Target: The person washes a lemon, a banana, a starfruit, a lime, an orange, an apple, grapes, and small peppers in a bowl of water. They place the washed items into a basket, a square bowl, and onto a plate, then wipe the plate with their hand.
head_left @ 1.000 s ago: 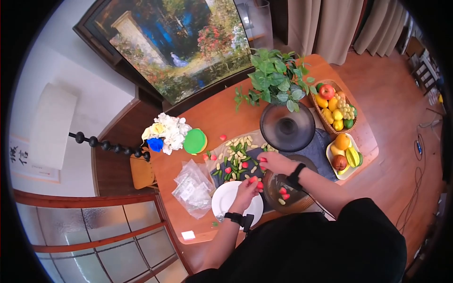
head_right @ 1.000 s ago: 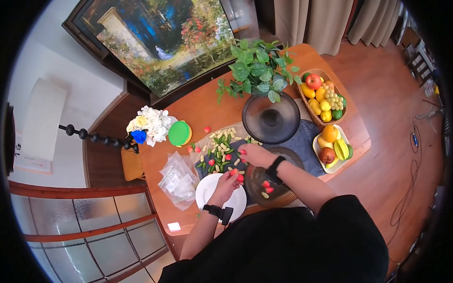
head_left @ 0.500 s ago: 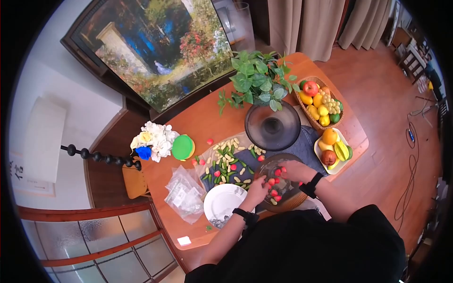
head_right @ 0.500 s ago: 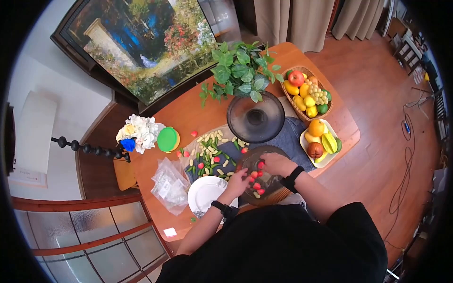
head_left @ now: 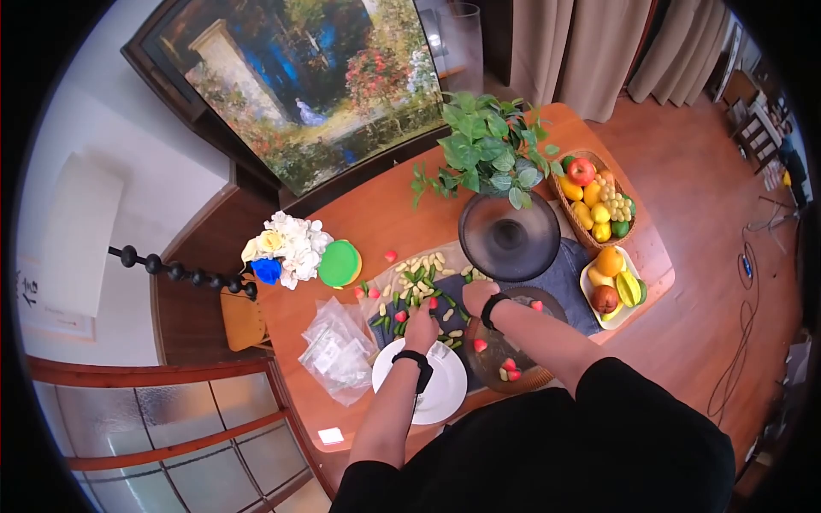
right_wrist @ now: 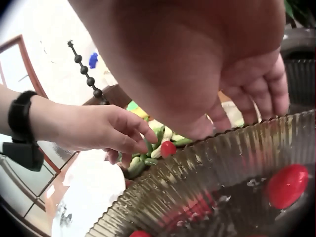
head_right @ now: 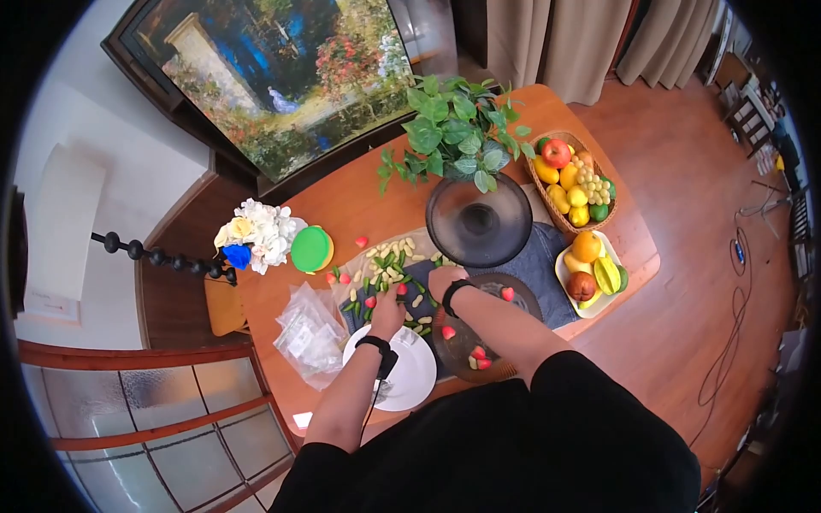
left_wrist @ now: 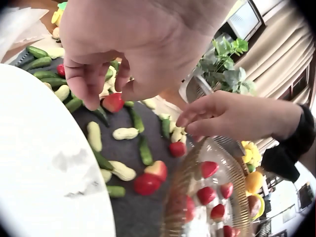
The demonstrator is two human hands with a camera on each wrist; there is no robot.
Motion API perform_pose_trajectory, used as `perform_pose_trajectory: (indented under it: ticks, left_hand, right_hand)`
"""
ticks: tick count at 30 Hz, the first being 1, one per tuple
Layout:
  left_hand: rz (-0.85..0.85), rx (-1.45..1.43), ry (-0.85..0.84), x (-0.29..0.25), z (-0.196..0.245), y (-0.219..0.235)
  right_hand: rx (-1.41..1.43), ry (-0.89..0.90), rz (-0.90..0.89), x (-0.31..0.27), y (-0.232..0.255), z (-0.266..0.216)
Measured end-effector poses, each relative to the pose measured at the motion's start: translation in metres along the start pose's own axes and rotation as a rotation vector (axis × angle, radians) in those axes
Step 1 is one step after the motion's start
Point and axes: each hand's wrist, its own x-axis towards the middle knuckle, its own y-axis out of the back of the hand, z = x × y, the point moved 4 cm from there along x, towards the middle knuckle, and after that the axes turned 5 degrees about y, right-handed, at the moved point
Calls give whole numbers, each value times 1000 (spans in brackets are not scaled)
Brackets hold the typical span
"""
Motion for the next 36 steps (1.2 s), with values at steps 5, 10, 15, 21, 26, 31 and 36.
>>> perform_pose_trajectory:
  ticks: [5, 10, 15, 21, 26, 31, 36]
  left_hand:
    - [-17, 121, 28, 6, 14, -2]
    - [-25, 416, -126, 20, 24, -7]
    - [138, 115, -151, 21, 10, 3]
    - [91, -284, -241, -34, 75, 25]
    - [-116, -300, -282, -62, 101, 19]
    - [-3, -182, -184, -35, 47, 1]
    - [-368, -68, -375, -34, 53, -18]
  right_hand:
    - [-15, -26, -40, 29, -20, 11]
    - [186, -5, 201, 3, 1, 6]
    - [510, 314, 272, -68, 59, -1]
    - [673, 277, 282, -161, 73, 39]
    - [559, 125, 339, -187, 36, 60]
    - [517, 32, 441, -214, 32, 71]
    - [480, -115, 440, -257, 18, 91]
